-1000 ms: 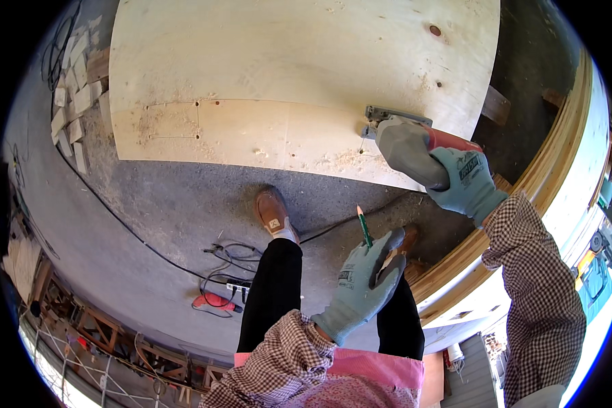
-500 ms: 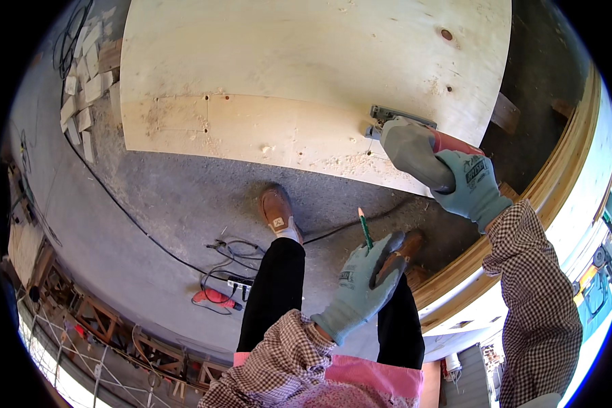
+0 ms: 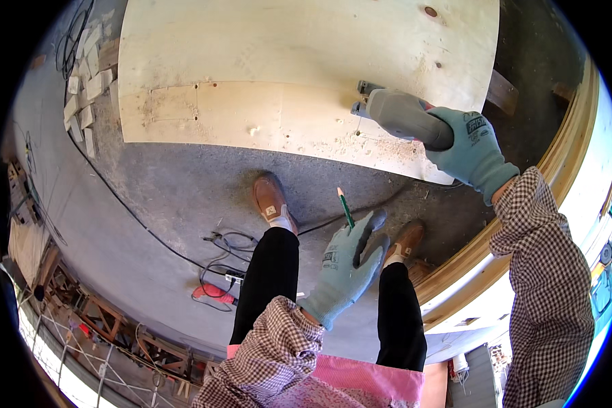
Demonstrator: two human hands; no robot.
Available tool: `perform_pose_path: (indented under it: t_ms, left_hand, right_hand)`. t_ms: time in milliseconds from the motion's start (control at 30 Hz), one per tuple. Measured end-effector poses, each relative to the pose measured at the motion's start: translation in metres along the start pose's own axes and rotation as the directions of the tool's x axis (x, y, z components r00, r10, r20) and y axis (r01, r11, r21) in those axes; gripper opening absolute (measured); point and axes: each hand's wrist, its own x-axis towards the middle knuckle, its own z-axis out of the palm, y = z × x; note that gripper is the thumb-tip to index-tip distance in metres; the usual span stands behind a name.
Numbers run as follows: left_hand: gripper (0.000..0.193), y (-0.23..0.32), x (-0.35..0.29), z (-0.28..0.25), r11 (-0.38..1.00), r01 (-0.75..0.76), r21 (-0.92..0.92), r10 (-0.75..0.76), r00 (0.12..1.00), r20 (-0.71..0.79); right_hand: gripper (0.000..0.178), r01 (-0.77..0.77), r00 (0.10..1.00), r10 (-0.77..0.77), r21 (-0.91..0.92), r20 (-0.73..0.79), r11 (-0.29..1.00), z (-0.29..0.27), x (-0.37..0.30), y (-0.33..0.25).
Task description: The person uses a jigsaw to cut rectangular holes into a large plywood sheet. They guide the tool along marked lines, remove the cut pieces, and then flip the sheet to inspect the cutouts.
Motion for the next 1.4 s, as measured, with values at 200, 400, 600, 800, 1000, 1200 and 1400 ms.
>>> perform_pose_path:
  t_ms: [200, 400, 600, 800, 1000, 1200, 1400]
  left_hand:
    - [0.040, -0.002, -0.006, 0.011, 1.000, 0.002, 0.021, -0.002, 1.000, 0.020]
    - [0.039, -0.004, -0.014, 0.020, 0.998, 0.034, 0.048, -0.035, 0.999, 0.024]
    - [0.039, -0.007, -0.025, 0.035, 1.000, 0.004, 0.031, -0.004, 1.000, 0.010]
    - [0.040, -0.015, -0.039, 0.050, 0.998, 0.010, -0.062, -0.015, 0.997, -0.073]
    - [0.039, -0.044, -0.076, 0.067, 0.995, 0.007, 0.096, -0.011, 0.999, 0.041]
    - [0.037, -0.044, -0.068, 0.067, 0.999, 0.037, 0.000, -0.037, 0.999, -0.002]
    - [0.038, -0.042, -0.060, 0.064, 0.996, 0.026, 0.088, -0.030, 0.998, 0.048]
  right_hand:
    - [0.045, 0.228, 0.957, -0.241, -0.096, -0.159, 0.969, -0.017, -0.031, 0.014]
    - [0.064, 0.172, 0.961, -0.201, -0.158, -0.190, 0.972, -0.051, -0.119, 0.047]
    - [0.062, -0.067, 0.992, 0.062, -0.039, -0.107, 0.997, -0.059, -0.208, 0.079]
    - [0.057, -0.160, 0.984, 0.159, -0.012, -0.085, 0.987, -0.029, -0.222, 0.083]
    - [0.053, -0.103, 0.988, 0.106, 0.030, -0.115, 0.994, -0.007, -0.215, 0.076]
    - [0.051, -0.117, 0.977, 0.121, 0.034, -0.173, 0.993, 0.011, -0.199, 0.083]
    - [0.050, -0.118, 0.989, 0.132, 0.169, -0.073, 0.979, 0.018, -0.173, 0.097]
